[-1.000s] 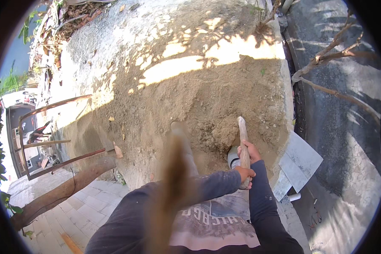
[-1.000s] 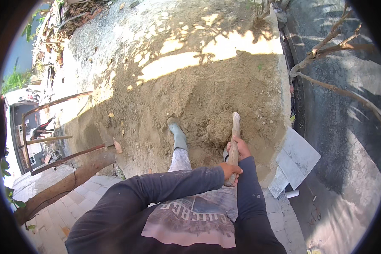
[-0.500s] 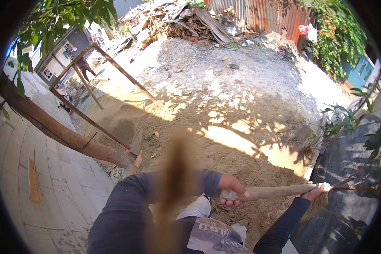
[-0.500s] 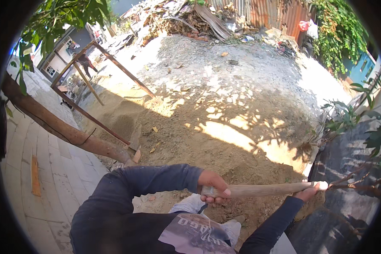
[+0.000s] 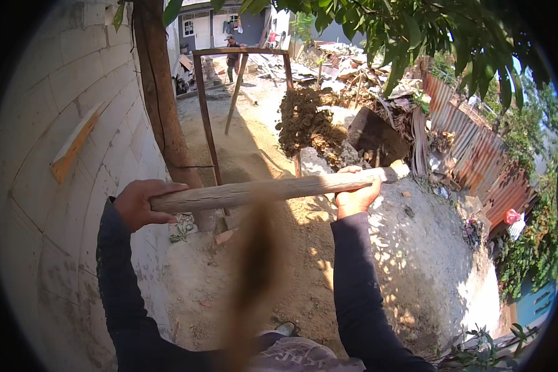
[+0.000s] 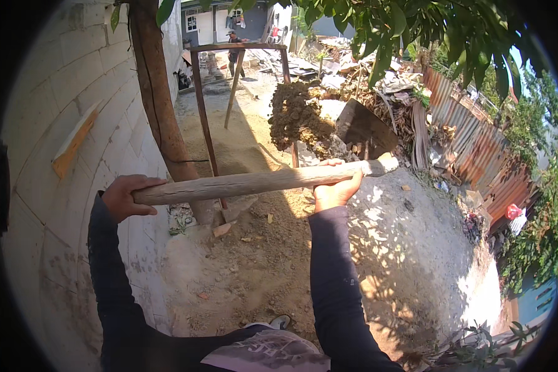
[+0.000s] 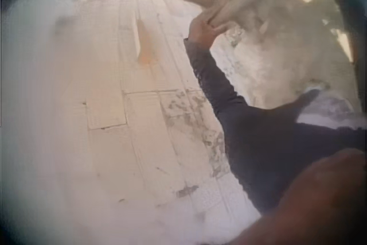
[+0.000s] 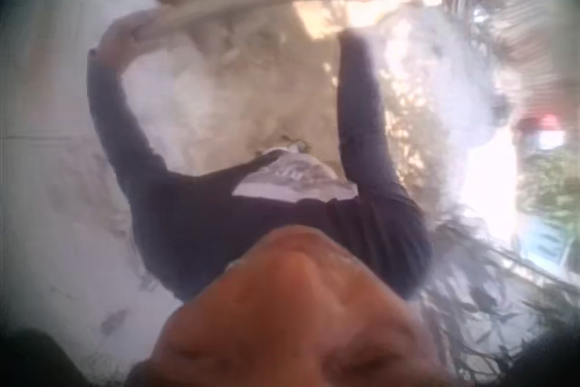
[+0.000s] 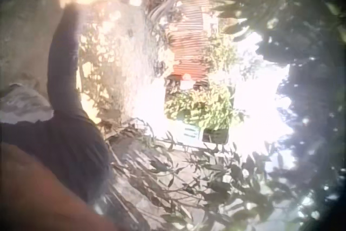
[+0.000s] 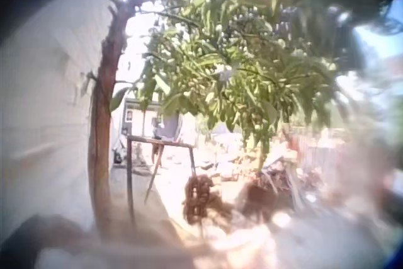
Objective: The person shovels sand from a large pile and throws it through a standing metal screen to filter it.
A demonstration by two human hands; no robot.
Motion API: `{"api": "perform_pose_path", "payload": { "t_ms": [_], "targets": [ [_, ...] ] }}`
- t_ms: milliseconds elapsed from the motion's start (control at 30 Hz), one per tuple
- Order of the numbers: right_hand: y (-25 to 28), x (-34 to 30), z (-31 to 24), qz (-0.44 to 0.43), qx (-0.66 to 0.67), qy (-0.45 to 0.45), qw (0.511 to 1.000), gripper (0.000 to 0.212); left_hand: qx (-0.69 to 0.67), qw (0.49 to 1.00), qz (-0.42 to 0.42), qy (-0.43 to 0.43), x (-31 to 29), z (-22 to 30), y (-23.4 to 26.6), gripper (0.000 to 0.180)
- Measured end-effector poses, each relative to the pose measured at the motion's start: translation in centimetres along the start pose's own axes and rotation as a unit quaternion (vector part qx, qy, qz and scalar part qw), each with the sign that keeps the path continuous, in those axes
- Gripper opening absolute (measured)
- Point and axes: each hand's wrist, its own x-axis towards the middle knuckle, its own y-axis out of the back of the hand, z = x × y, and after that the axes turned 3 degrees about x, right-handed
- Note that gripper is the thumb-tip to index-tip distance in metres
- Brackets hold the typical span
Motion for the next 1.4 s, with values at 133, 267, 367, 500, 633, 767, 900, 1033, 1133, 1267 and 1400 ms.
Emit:
{"api": "perform_pose_path", "payload": {
  "t_ms": [133,267,367,500,633,767,900,1033,1133,1267,1400],
  "targets": [
    [5.8,1.3,1.5,0.04,-0.068,0.022,0.997,0.043,0.214,0.975,0.049,-0.033,0.8,-3.1,-2.9,0.056],
    [22.7,-0.7,-1.9,0.185,-0.125,-0.009,0.975,0.032,0.305,0.952,-0.017,-0.004,-1.4,-11.0,-16.4,0.048],
    [33.3,-8.9,-8.8,0.353,-0.271,0.022,0.895,0.019,0.244,0.942,-0.201,0.116,-3.3,-12.9,-29.7,0.044],
    [43.6,-26.7,-19.5,0.621,-0.348,0.017,0.702,0.025,0.15,0.871,-0.464,0.057,-0.9,-7.1,-36.9,0.045],
    [44.9,-43.9,-25.6,0.747,-0.287,-0.006,0.599,0.045,0.094,0.804,-0.573,-0.125,1.6,-3.9,-47.0,0.05],
    [42.0,-54.6,-25.8,0.82,-0.241,0.064,0.515,0.047,0.069,0.718,-0.637,-0.272,4.8,3.7,-52.0,0.056],
    [43.3,-62.6,-25.7,0.801,-0.13,0.185,0.554,0.039,0.066,0.655,-0.668,-0.348,5.2,9.2,-55.1,0.06],
    [43.7,-60.5,-27.2,0.756,-0.13,0.238,0.596,0.032,0.077,0.607,-0.729,-0.307,3.8,9.9,-54.6,0.058],
    [41.7,-55.3,-31.3,0.754,-0.187,0.294,0.557,0.03,0.002,0.583,-0.788,-0.198,0.1,10.2,-54.8,0.055],
    [38.4,-54.6,-42.2,0.67,-0.306,0.352,0.578,0.019,-0.018,0.613,-0.765,-0.196,-7.8,16.3,-59.8,0.054],
    [38.2,-55.2,-54.7,0.514,-0.404,0.458,0.602,0.017,-0.02,0.717,-0.676,-0.168,-16.8,26.4,-70.3,0.054]
  ]
}}
